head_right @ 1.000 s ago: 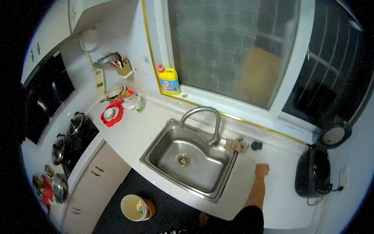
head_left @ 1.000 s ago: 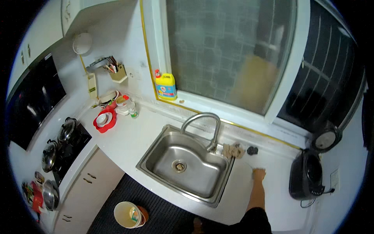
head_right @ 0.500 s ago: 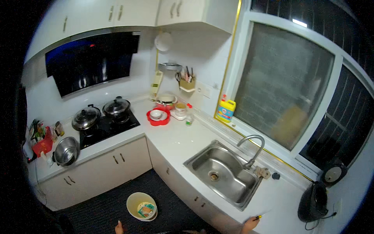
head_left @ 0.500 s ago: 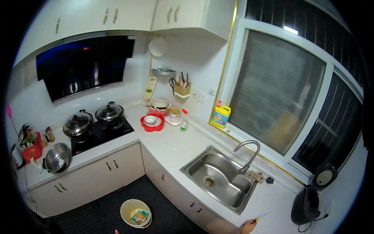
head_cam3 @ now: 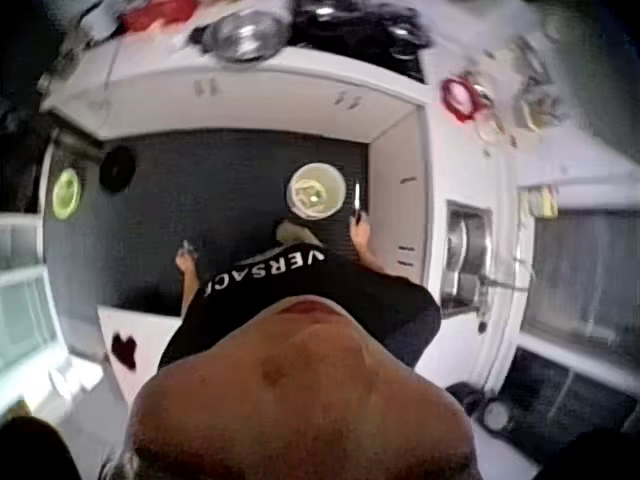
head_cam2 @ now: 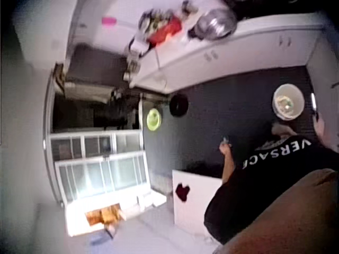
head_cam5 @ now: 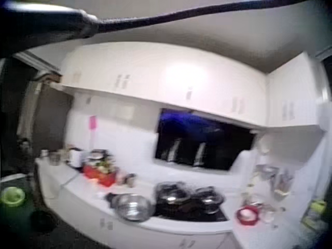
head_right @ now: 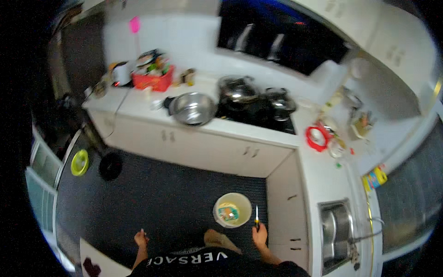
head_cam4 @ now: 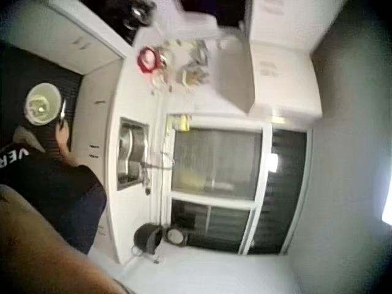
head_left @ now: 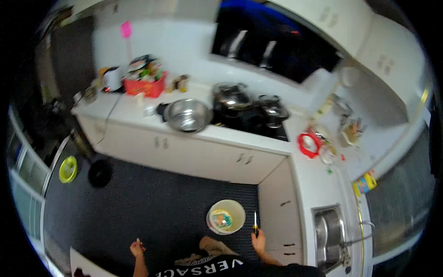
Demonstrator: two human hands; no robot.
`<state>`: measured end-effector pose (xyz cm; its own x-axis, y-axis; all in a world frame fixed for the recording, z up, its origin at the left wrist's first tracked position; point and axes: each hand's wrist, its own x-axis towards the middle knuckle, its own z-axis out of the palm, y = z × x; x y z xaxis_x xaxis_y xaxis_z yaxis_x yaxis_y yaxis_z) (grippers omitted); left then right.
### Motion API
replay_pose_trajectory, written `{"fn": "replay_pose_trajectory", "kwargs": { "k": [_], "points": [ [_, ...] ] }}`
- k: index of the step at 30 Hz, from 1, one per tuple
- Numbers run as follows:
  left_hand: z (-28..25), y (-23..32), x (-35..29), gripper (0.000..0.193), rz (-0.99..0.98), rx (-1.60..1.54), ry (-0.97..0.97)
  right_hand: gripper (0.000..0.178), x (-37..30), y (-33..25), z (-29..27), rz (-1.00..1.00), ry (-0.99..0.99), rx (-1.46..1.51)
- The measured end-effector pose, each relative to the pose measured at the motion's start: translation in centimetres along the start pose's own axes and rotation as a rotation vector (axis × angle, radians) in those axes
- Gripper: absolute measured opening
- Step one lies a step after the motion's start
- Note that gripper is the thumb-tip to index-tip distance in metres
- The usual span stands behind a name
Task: The person pours a white powder from a packet into a metal bowl and then uses a screwdriver to unscrew and remove the front grill of a standing fan. They then proceed to remove the fan blades from the central hub.
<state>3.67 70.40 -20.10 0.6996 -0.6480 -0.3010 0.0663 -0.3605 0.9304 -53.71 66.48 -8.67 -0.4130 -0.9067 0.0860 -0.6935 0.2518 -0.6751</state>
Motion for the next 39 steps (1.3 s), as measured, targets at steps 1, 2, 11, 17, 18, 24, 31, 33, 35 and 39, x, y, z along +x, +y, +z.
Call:
{"fn": "replay_pose_trajectory", "kwargs": {
  "k": [1, 2, 11, 17, 18, 24, 31, 33, 35, 39],
  "points": [
    [-0.8, 2.0, -1.0, 0.046, -0.166, -0.063, 0.042, 0.039, 1.4, -3.9, 0.3, -0.059, -0.130, -0.003],
    [-1.8, 3.1, -1.6, 0.046, -0.326, -0.133, 0.081, 0.038, 2.7, -2.9, 2.9, -0.187, -0.113, -0.037],
    [-10.3, -1.7, 0.5, 0.034, -0.545, -0.270, 0.145, 0.037, 10.0, -18.7, 19.5, -0.352, -0.502, 0.091],
    [-15.4, -1.2, 6.1, 0.049, -0.951, -0.637, 0.411, 0.035, 13.3, -34.1, 34.6, -0.605, -0.529, 0.197],
    [-13.7, 0.2, 5.6, 0.037, -0.582, -0.175, 0.553, 0.034, 13.4, -37.2, 36.5, -0.660, -0.525, 0.218],
    [-16.1, 3.0, 10.9, 0.030, -0.203, -0.378, 0.650, 0.029, 11.4, -56.3, 43.6, -0.703, -0.766, 0.384],
    [-24.6, 0.0, 24.6, 0.035, -0.144, -0.249, 0.537, 0.028, 3.5, -67.4, 49.8, -0.698, -0.830, 0.528],
    [-27.0, 7.4, 29.1, 0.020, 0.019, 0.155, 0.386, 0.027, 0.8, -68.6, 51.4, -0.576, -0.816, 0.555],
    [-29.5, 10.6, 35.4, 0.031, -0.063, -0.265, 0.401, 0.026, -0.6, -70.2, 53.3, -0.355, -0.819, 0.632],
    [-35.7, 17.0, 45.2, 0.037, 0.106, -0.319, 0.193, 0.024, -4.9, -77.4, 53.6, -0.243, -1.037, 0.774]
  ]
}}
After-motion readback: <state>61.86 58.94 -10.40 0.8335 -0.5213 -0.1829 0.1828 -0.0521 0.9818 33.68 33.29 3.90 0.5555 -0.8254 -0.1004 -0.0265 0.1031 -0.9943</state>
